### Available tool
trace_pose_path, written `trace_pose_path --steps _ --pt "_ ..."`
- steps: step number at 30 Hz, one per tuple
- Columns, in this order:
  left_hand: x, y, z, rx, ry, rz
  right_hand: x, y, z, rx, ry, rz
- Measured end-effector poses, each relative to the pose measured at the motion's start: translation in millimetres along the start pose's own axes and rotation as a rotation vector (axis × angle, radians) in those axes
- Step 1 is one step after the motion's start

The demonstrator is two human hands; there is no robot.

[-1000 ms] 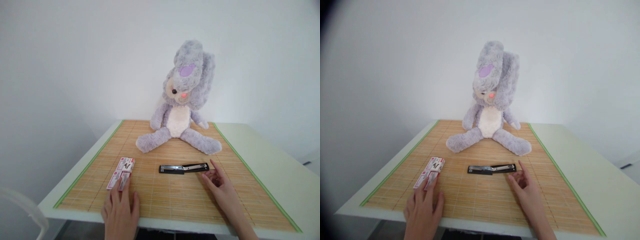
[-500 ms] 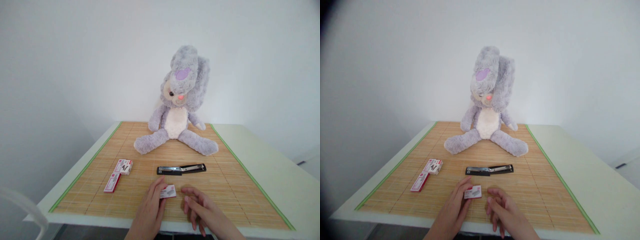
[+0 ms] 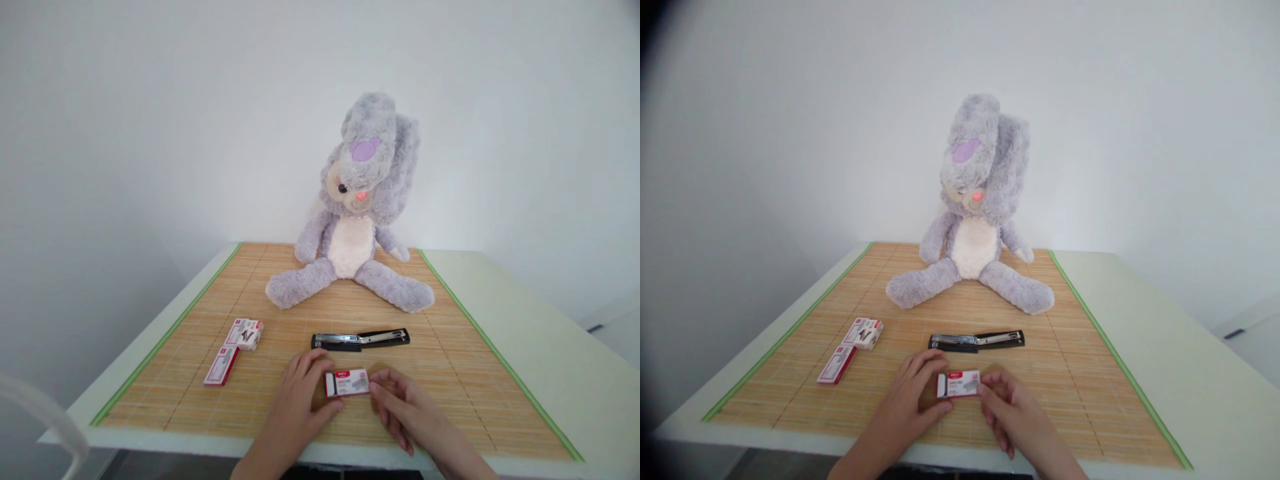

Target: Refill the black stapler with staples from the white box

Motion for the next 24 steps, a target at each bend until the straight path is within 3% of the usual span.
trace_pose_path --steps 3,5,10,18,21,24 --pt "11.0 -6.4 1.2 0.004 -0.021 -0.002 14.4 -19.1 -8.0 -0.193 -0.268 0.283" --pt "13.2 -8.9 1.3 0.022 -0.013 -0.009 26.4 -14.3 -7.8 -0.202 -0.377 0.458" --pt "12.5 -12.7 -0.1 0.011 -0.016 0.006 44.8 1.9 -7.0 -0.161 -0.405 0.69" --pt "15.9 -14.1 -0.1 -0.03 -0.026 0.031 44.4 -25.4 -9.6 -0.196 -0.402 0.745" --pt "14.5 -14.5 0.2 -0.039 -0.017 0.031 62.7 -13.0 -5.5 -0.207 -0.451 0.731" --pt "14.2 -14.4 0.3 -0.037 -0.001 0.035 82.0 14.5 -6.1 -0.145 -0.53 0.761"
Point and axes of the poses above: each hand's wrist, its own z-axis away from the middle knuckle, its own y-axis out of the palm, x = y × z, the point moved 6 cm from there along -z, towards the middle knuckle, and after that the axes turned 14 degrees about -x, right-handed, at the moved point
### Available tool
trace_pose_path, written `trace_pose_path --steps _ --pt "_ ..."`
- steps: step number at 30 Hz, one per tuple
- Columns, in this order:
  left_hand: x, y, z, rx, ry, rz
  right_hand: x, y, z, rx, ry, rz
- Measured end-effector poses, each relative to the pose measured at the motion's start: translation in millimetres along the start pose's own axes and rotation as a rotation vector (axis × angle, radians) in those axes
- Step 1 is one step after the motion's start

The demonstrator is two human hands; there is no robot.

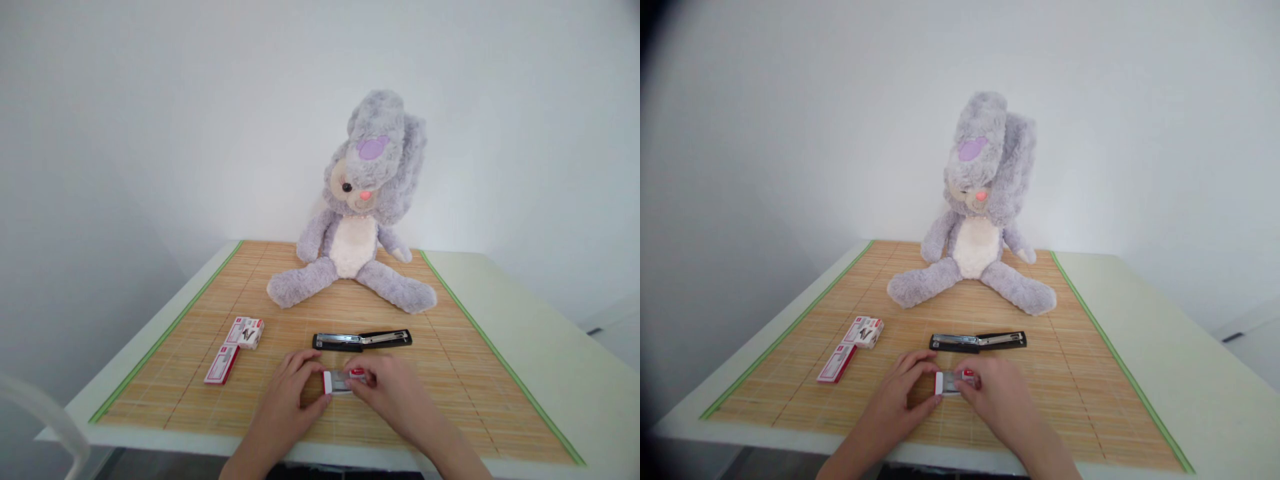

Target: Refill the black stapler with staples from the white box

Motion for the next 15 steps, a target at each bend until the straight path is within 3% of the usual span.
trace_pose_path --steps 7,11,15 --pt "0.6 0.3 0.6 0.0 0.012 0.011 28.2 24.1 -26.7 0.096 -0.181 0.254" --pt "-0.8 -2.0 1.0 -0.008 -0.009 0.025 30.4 11.0 -29.0 0.092 -0.249 0.209" --pt "-1.0 -2.2 -0.1 -0.007 -0.018 0.031 13.5 -9.4 -24.5 0.086 -0.175 0.08"
Point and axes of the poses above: each hand's wrist, its own z-axis away from the middle knuckle, its own y-axis out of the palm, x = y × z, the point moved 6 cm from there along -z, towards the middle knuckle, and after that the axes turned 14 degrees about -x, right-handed, at the moved point
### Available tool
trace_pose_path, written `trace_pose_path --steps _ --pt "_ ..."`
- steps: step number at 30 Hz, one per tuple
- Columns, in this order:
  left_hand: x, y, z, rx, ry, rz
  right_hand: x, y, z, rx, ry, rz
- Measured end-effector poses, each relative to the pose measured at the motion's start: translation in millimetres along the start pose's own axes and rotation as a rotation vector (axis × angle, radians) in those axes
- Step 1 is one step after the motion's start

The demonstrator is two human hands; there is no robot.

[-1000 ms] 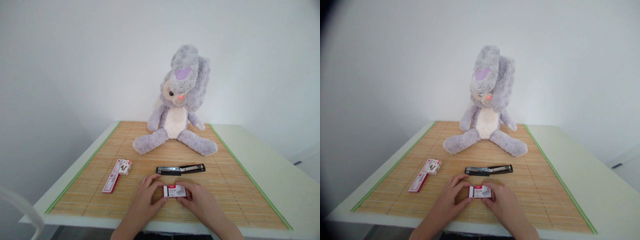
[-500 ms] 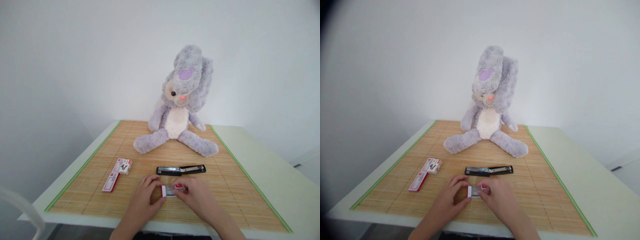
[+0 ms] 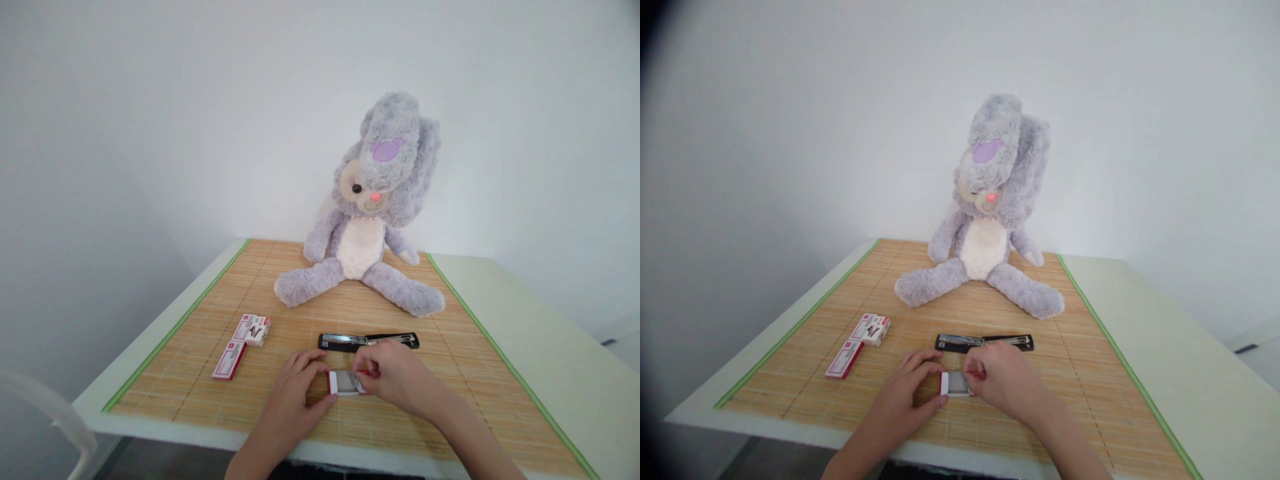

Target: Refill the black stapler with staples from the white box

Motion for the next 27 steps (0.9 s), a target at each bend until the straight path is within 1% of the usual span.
trace_pose_path --steps 2,5,9,13,16,21,24,27 --pt "0.6 0.8 -0.6 0.005 -0.004 -0.006 -12.5 -4.3 7.0 -0.007 0.043 -0.053" --pt "0.7 0.9 -0.7 0.001 -0.008 -0.016 -30.8 -5.2 19.4 -0.019 0.092 -0.112" --pt "0.3 -1.1 0.0 -0.005 -0.019 -0.048 -53.9 -5.5 37.2 -0.058 0.148 -0.137" --pt "-2.6 4.6 -0.9 0.065 -0.013 -0.078 -69.7 0.1 49.8 -0.027 0.198 -0.172" --pt "-10.3 13.6 -3.5 0.1 0.016 -0.074 -66.2 5.7 51.3 -0.008 0.185 -0.214" --pt "-24.3 26.6 -7.5 0.138 0.031 -0.065 -45.9 11.5 46.6 -0.015 0.145 -0.249" --pt "-27.5 27.8 -8.5 0.143 0.029 -0.059 -41.6 13.7 45.4 -0.018 0.144 -0.246" --pt "-27.0 27.1 -7.4 0.131 0.037 -0.038 -42.9 15.7 45.6 -0.011 0.156 -0.23"
Point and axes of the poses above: each hand's wrist, its own z-axis away from the middle knuckle, its own y-axis out of the palm, x = y × z, the point moved 6 cm from there along -z, towards the middle knuckle, and after that the axes turned 14 degrees about -x, right-handed, at the moved point
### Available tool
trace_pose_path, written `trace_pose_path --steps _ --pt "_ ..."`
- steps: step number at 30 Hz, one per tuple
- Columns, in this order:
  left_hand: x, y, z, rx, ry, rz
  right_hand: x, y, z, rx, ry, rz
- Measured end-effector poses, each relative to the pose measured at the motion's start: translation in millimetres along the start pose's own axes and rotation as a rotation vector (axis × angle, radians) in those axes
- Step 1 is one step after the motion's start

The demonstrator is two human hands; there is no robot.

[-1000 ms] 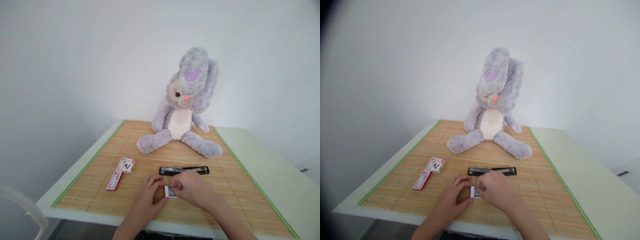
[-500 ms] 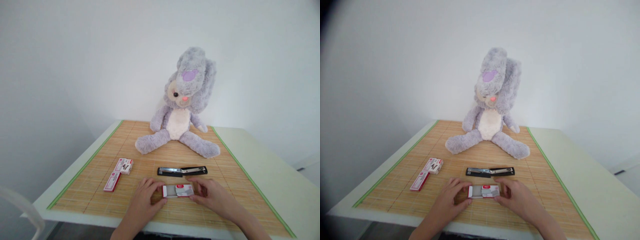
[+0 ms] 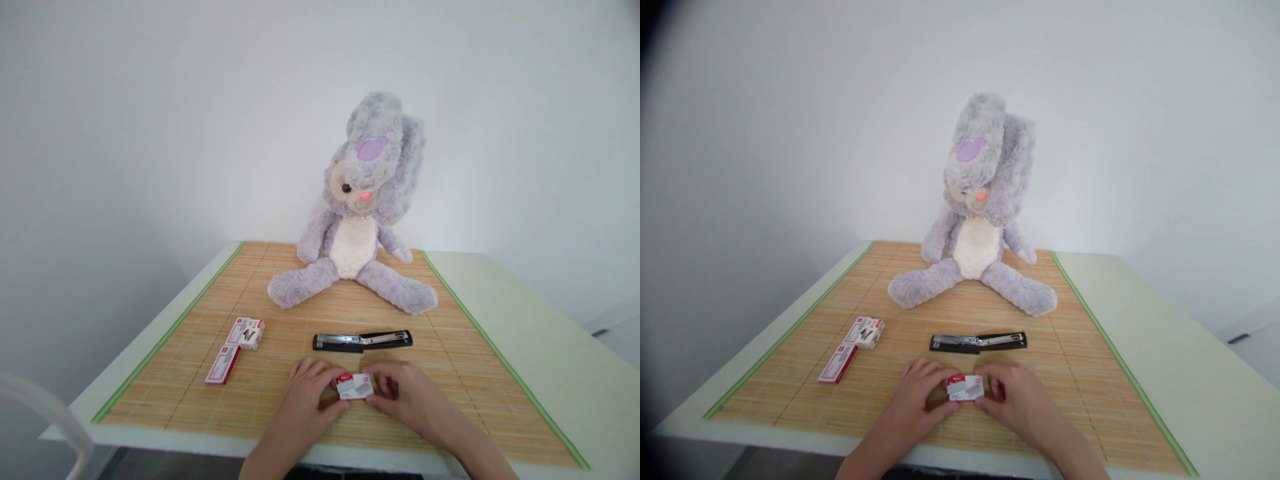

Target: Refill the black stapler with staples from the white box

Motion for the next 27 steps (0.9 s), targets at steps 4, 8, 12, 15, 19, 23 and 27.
trace_pose_path --steps 4,8,12,15,19,23,27 --pt "11.6 -6.3 0.9 -0.115 -0.076 0.117 2.4 1.5 -1.7 -0.039 0.003 0.018" --pt "36.8 -23.1 -5.0 -0.358 -0.191 0.017 14.6 8.2 -6.7 -0.062 -0.014 0.04" --pt "48.3 -25.7 -19.5 -0.389 -0.111 -0.176 29.4 16.9 -11.2 -0.012 -0.053 0.011" --pt "52.4 -21.0 -29.4 -0.336 -0.078 -0.211 36.8 16.8 -15.2 -0.007 -0.08 0.009" --pt "50.3 -19.3 -34.2 -0.268 -0.04 -0.162 39.7 6.4 -27.4 -0.108 -0.105 0.026" --pt "44.3 -21.6 -29.5 -0.214 -0.024 -0.12 32.4 -2.6 -41.9 -0.21 -0.065 0.076" --pt "41.0 -22.6 -25.1 -0.21 -0.023 -0.13 26.2 1.6 -47.7 -0.167 -0.042 0.132"
Point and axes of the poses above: each hand's wrist, its own z-axis away from the middle knuckle, its own y-axis out of the palm, x = y × z, the point moved 6 cm from there along -z, towards the middle knuckle, and after that the axes turned 14 degrees about -x, right-handed, at the moved point
